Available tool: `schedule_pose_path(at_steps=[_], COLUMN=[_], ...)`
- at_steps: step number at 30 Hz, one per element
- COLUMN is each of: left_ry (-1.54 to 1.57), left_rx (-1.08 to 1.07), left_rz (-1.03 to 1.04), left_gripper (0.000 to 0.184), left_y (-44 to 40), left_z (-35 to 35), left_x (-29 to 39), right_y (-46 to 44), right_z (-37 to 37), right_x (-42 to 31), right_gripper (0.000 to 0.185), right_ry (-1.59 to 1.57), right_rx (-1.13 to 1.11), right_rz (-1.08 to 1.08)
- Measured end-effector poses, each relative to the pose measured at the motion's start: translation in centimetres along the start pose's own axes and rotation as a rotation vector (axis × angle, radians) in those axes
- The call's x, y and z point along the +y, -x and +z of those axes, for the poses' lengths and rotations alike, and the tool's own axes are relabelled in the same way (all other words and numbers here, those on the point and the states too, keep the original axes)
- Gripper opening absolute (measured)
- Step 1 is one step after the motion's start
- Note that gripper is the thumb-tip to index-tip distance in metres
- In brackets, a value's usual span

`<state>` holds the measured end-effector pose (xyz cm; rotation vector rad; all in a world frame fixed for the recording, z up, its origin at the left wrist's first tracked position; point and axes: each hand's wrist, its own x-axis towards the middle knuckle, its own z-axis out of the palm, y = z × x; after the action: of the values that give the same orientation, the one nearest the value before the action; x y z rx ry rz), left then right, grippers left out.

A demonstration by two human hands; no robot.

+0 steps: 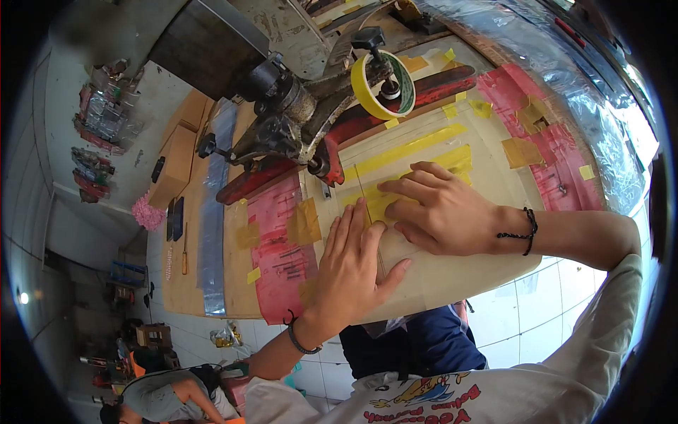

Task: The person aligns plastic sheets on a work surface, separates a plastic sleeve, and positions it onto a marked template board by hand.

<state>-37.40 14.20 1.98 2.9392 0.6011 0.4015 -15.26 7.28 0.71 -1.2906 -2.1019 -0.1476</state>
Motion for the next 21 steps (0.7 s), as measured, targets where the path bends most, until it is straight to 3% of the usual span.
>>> schedule_pose_path(at_steps=[11,14,18,21], left_ry=[0.049,0.055,0.041,0.140], left_rx=[0.056,0.068,0.062,-0.064], left_rz=[-0.017,-0.022,-0.031,-0.031], left_gripper=[0.062,0.062,0.062,0.070], left_y=[0.8,0.8,0.9,1.2], left_z=[1.0,1.1,1.0,-0.9], left_x=[0.3,0.5,0.6,0.4], right_y=[0.0,0.1,0.1,0.2], right_z=[0.0,-0.2,-0.1,-0.1], right_x=[-0.4,-0.9,-0.9,-1.0], right_gripper=[0.019,0.019,0.021,0.022], right_ry=[0.131,0.096,0.099,0.111], right_rx=[0.055,-0.039,-0.100,-0.113], right_rz=[-0.189,0.022,0.052,0.059])
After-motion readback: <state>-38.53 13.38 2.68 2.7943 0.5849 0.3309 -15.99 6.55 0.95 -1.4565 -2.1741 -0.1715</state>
